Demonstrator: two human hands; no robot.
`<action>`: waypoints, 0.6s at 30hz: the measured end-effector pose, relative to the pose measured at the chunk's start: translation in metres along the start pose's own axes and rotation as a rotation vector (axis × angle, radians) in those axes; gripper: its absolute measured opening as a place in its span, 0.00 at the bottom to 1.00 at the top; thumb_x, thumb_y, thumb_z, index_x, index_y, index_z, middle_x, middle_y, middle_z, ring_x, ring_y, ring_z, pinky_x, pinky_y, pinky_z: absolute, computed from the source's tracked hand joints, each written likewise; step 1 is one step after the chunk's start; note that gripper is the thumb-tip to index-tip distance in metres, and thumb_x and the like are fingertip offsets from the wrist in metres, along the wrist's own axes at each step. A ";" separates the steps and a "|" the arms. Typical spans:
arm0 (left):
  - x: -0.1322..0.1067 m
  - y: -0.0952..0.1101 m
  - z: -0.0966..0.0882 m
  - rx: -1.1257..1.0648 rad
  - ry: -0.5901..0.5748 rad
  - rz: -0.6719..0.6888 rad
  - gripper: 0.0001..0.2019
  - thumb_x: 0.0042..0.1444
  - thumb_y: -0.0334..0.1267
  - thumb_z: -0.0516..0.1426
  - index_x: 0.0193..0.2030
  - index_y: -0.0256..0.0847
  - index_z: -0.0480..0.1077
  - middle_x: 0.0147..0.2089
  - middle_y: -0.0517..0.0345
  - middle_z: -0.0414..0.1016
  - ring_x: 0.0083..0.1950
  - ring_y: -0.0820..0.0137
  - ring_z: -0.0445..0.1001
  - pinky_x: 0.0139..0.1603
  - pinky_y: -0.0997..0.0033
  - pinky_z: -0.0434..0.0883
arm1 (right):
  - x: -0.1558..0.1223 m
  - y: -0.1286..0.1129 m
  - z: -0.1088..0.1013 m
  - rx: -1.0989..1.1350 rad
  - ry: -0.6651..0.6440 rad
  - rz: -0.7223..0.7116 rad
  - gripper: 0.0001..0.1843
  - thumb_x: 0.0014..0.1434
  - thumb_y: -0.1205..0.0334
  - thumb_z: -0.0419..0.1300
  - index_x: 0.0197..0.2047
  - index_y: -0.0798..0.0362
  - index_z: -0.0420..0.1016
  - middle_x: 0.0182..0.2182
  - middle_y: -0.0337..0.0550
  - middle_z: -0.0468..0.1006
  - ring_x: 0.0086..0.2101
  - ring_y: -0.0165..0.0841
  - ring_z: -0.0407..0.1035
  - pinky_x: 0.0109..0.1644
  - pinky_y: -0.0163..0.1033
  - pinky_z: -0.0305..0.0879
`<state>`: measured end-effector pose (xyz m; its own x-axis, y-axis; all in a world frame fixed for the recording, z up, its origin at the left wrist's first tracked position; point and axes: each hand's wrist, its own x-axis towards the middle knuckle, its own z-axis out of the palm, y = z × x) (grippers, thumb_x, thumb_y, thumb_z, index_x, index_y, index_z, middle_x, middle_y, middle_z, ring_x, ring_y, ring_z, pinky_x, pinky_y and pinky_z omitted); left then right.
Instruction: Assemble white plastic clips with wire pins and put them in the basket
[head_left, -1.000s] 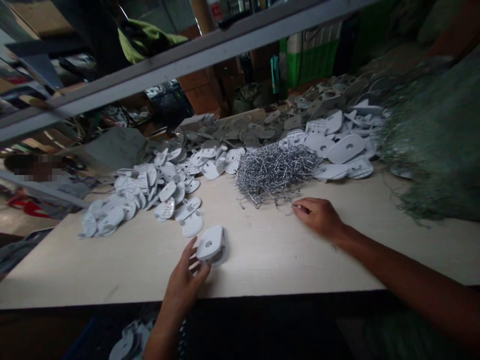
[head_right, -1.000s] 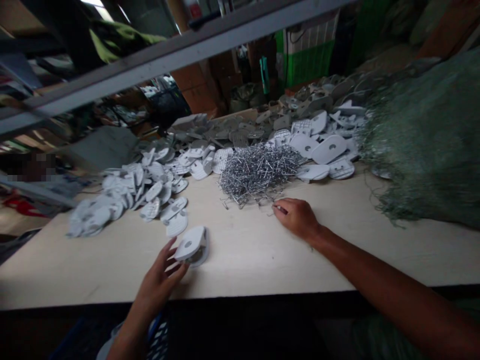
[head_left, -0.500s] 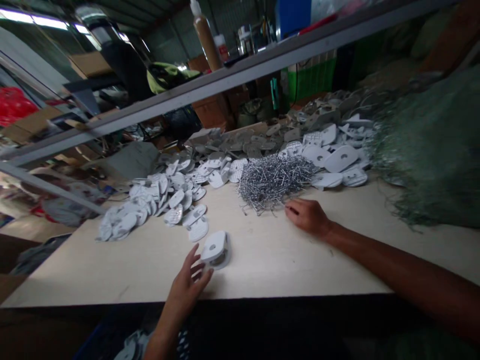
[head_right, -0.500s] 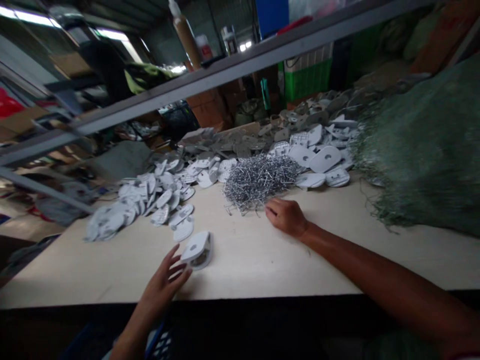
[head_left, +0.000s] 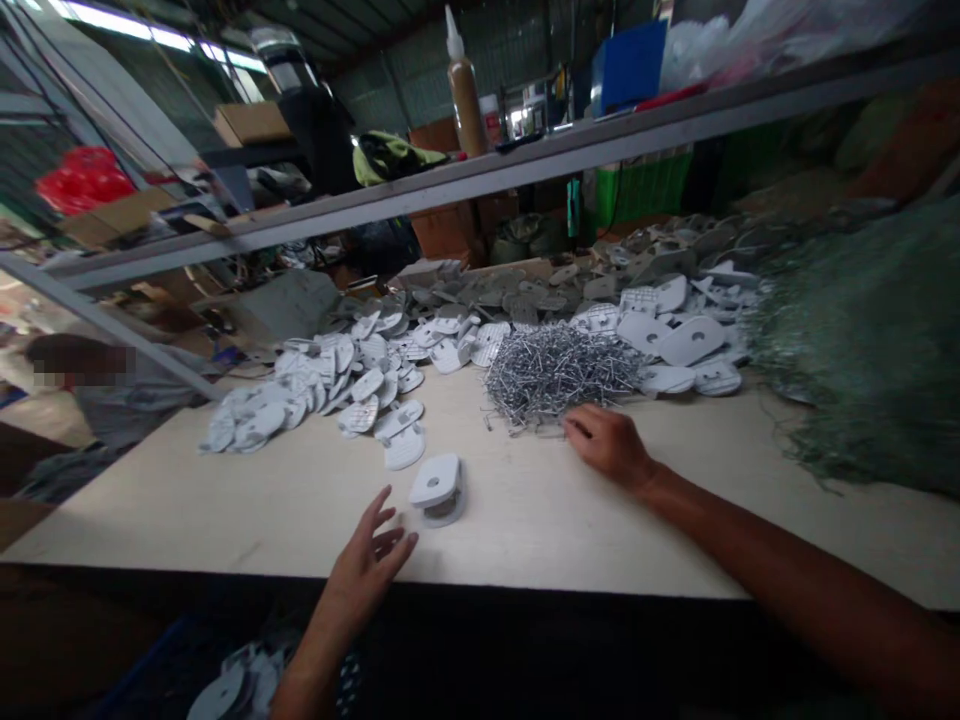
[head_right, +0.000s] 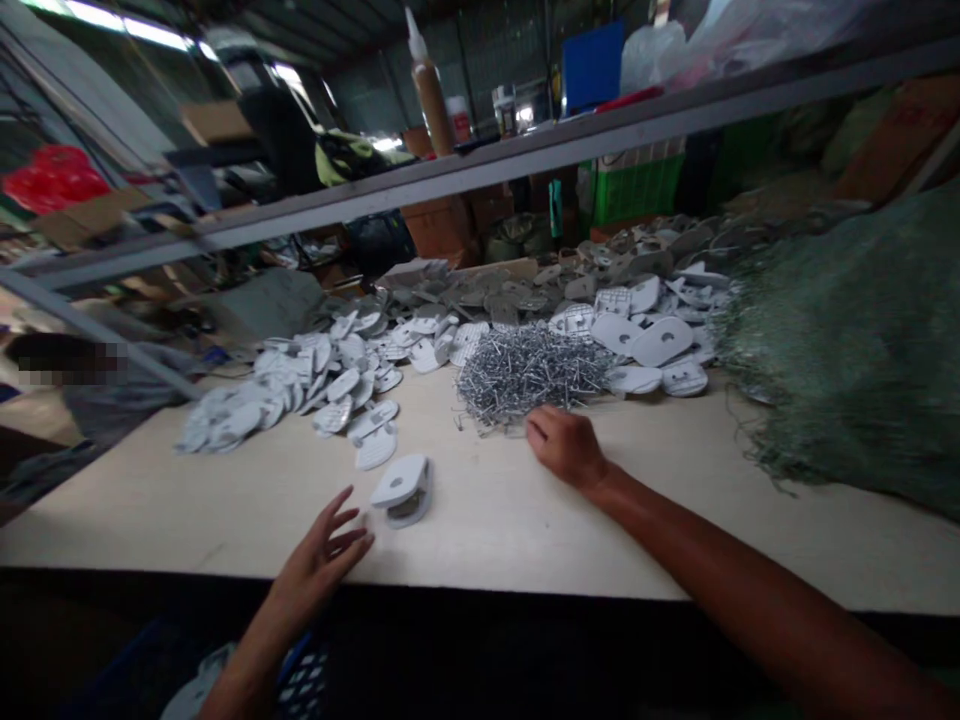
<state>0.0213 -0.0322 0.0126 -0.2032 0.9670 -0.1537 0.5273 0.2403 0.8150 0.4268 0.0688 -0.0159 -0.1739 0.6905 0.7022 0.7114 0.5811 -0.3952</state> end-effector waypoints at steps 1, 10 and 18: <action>-0.001 -0.001 -0.001 -0.002 -0.002 -0.001 0.51 0.54 0.59 0.68 0.80 0.45 0.55 0.70 0.32 0.71 0.62 0.48 0.82 0.62 0.46 0.79 | 0.001 0.005 -0.004 -0.012 0.013 0.046 0.11 0.69 0.66 0.57 0.34 0.51 0.76 0.30 0.43 0.77 0.30 0.35 0.69 0.37 0.39 0.58; -0.020 0.010 0.002 -0.036 0.011 0.054 0.47 0.57 0.55 0.68 0.80 0.47 0.56 0.73 0.33 0.68 0.61 0.50 0.82 0.62 0.42 0.78 | 0.007 0.023 -0.013 -0.002 0.120 0.153 0.12 0.68 0.56 0.62 0.34 0.51 0.79 0.27 0.42 0.76 0.29 0.36 0.68 0.37 0.41 0.63; -0.043 0.014 -0.002 -0.092 0.101 0.114 0.43 0.57 0.52 0.69 0.76 0.44 0.64 0.68 0.38 0.74 0.55 0.54 0.82 0.59 0.44 0.81 | 0.009 0.030 -0.003 0.012 0.145 0.267 0.12 0.66 0.52 0.65 0.38 0.52 0.80 0.32 0.43 0.80 0.32 0.38 0.73 0.41 0.43 0.69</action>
<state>0.0359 -0.0708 0.0315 -0.2308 0.9730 -0.0041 0.4746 0.1163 0.8725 0.4484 0.0916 -0.0199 0.1177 0.7511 0.6496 0.7109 0.3930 -0.5832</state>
